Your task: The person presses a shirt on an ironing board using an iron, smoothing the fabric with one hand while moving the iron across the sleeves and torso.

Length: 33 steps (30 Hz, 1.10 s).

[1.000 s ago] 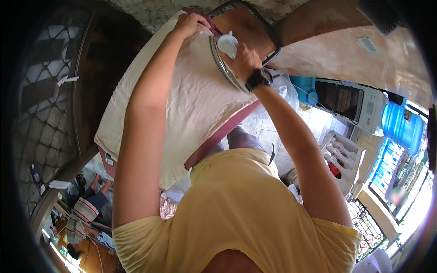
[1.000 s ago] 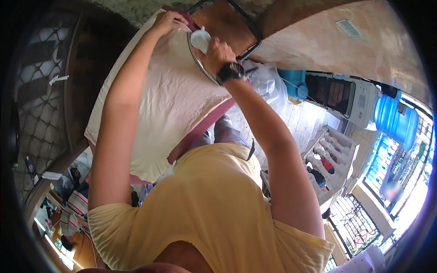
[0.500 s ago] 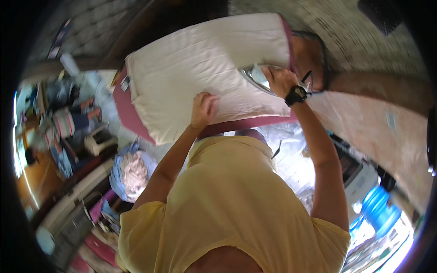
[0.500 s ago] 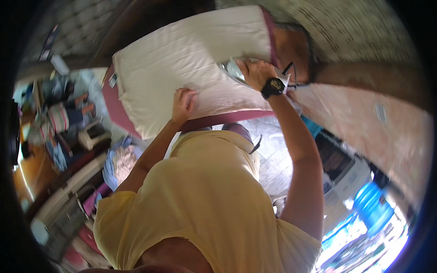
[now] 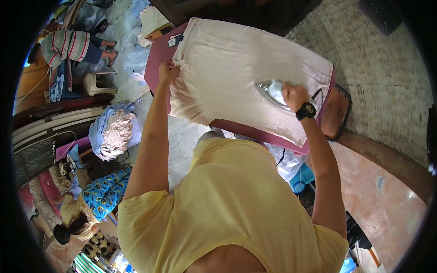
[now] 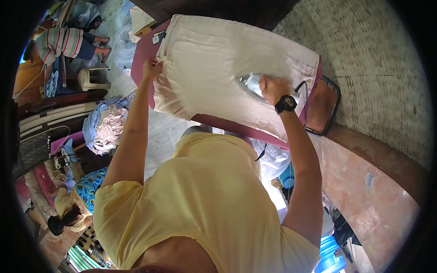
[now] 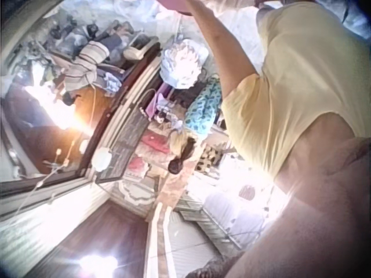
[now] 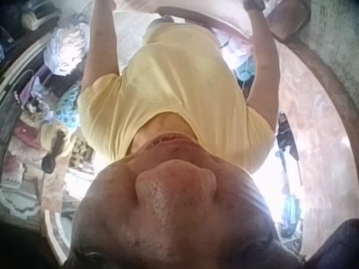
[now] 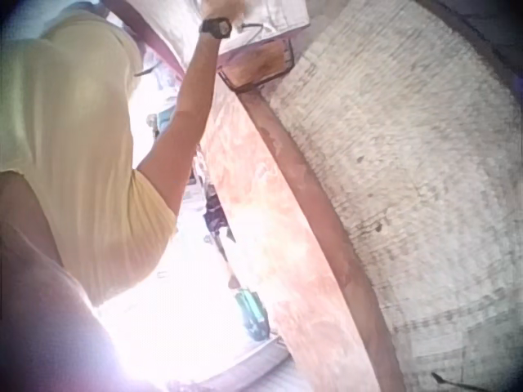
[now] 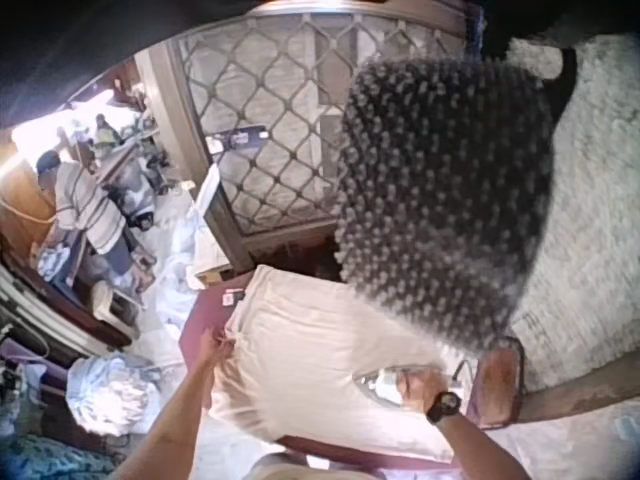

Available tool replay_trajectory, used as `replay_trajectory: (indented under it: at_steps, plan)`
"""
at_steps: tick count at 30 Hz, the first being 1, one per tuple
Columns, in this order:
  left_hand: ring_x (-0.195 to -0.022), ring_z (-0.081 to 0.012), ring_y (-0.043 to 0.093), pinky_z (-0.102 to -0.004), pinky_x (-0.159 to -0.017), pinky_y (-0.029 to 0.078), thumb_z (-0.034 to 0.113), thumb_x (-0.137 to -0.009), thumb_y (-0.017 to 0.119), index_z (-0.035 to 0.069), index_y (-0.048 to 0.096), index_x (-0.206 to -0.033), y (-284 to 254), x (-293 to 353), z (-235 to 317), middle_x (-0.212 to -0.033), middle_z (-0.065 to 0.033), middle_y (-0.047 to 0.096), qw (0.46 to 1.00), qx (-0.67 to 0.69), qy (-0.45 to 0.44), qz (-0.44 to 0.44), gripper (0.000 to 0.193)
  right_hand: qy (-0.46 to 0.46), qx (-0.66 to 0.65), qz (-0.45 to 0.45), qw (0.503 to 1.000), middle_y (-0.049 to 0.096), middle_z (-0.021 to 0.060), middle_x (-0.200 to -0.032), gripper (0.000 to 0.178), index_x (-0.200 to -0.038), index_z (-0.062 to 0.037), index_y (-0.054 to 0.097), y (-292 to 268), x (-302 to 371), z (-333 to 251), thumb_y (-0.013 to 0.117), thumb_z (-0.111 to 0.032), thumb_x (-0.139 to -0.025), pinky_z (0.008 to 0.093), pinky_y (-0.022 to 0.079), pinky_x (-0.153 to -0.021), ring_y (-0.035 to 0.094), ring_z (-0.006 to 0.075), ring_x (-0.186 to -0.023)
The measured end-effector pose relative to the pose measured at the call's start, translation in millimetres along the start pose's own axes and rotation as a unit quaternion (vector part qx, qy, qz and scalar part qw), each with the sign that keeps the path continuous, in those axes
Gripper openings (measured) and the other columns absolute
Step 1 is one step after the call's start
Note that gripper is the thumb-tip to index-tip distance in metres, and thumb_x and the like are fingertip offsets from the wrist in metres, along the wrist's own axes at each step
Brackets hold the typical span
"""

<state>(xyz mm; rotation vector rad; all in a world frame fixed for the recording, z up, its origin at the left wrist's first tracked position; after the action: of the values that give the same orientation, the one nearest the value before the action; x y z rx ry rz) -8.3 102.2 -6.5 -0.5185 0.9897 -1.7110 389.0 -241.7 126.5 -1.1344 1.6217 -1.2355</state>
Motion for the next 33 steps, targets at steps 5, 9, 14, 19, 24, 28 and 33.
replay_trajectory:
  at_steps: [5, 9, 14, 19, 24, 28, 33]
  plan:
    - [-0.075, -0.0129, 0.057, -0.0265, -0.066, 0.048, 0.004, -0.085, 0.068, 0.003, 0.06, -0.105, 3, -16, -8, -0.083, -0.0052, 0.062, 0.928, 0.368, -0.051, 0.004, 0.022, 0.08, -0.076, 0.012, 0.994, 0.065, 0.0202, -0.066, 0.046, -0.095, -0.0065, 0.07, 13, -24, -12, 0.047, -0.046, -0.096, 0.0491, 0.054, -0.068, 0.066, 0.0406, -0.07]
    - [-0.07, -0.0086, 0.057, -0.0243, -0.062, 0.046, -0.002, -0.088, 0.065, 0.005, 0.063, -0.114, -6, -18, 7, -0.084, 0.0, 0.064, 0.877, 0.448, -0.025, -0.169, 0.027, -0.018, -0.047, -0.15, 0.987, 0.07, 0.021, -0.096, 0.058, -0.112, -0.0129, 0.066, 10, -35, -63, 0.055, -0.064, -0.086, 0.0473, 0.053, -0.081, 0.067, 0.0375, -0.091]
    - [-0.066, -0.0107, 0.063, -0.027, -0.063, 0.049, 0.005, -0.082, 0.071, 0.004, 0.071, -0.099, -18, -37, -10, -0.082, -0.0048, 0.07, 0.962, 0.234, -0.052, -0.129, 0.017, 0.04, -0.094, -0.126, 0.987, 0.069, 0.0218, -0.092, 0.079, -0.114, -0.0041, 0.061, 14, -72, -98, 0.066, -0.071, -0.072, 0.0463, 0.054, -0.081, 0.068, 0.0373, -0.087]
    - [-0.071, -0.0157, 0.067, -0.0308, -0.067, 0.051, 0.016, -0.075, 0.077, 0.006, 0.073, -0.087, -21, -34, 0, -0.08, -0.01, 0.071, 0.985, 0.126, -0.081, -0.087, 0.016, -0.042, -0.073, -0.12, 0.989, 0.07, 0.0216, -0.092, 0.068, -0.113, -0.0033, 0.061, 37, -95, -142, 0.069, -0.06, -0.077, 0.0468, 0.054, -0.076, 0.068, 0.0393, -0.086]
    - [-0.089, -0.0295, 0.067, -0.0392, -0.079, 0.053, 0.008, -0.067, 0.074, 0.009, 0.071, -0.093, -22, -42, -2, -0.087, -0.0115, 0.07, 0.998, 0.009, 0.057, -0.004, 0.026, -0.102, -0.083, -0.108, 0.985, 0.069, 0.0221, -0.086, 0.066, -0.106, -0.0029, 0.062, 57, -120, -197, 0.067, -0.062, -0.077, 0.0483, 0.054, -0.072, 0.068, 0.0396, -0.08]
    - [-0.096, -0.0341, 0.063, -0.0422, -0.085, 0.051, 0.003, -0.067, 0.069, 0.007, 0.066, -0.107, -28, -39, 45, -0.099, -0.0128, 0.068, 0.986, -0.05, 0.151, 0.046, 0.04, -0.045, -0.09, -0.093, 0.991, 0.07, 0.0216, -0.082, 0.064, -0.106, -0.004, 0.061, 67, -140, -217, 0.069, -0.06, -0.077, 0.0491, 0.055, -0.069, 0.069, 0.0393, -0.077]
    - [-0.099, -0.0318, 0.061, -0.0418, -0.086, 0.049, 0.007, -0.074, 0.071, 0.006, 0.063, -0.107, 16, -52, 56, -0.098, -0.0113, 0.066, 0.955, 0.265, 0.019, -0.131, 0.034, -0.05, -0.07, -0.122, 0.989, 0.069, 0.0218, -0.088, 0.065, -0.106, -0.0034, 0.06, 72, -141, -231, 0.069, -0.06, -0.076, 0.0491, 0.055, -0.071, 0.069, 0.038, -0.081]
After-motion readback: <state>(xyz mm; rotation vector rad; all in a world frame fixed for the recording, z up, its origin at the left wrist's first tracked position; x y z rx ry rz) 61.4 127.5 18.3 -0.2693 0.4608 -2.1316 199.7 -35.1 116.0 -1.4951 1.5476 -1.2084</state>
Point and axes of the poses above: each hand's wrist, its own x-axis away from the middle knuckle, its own y-axis out of the palm, z = x × y, the point moved 6 cm from there along -x, towards the middle knuckle
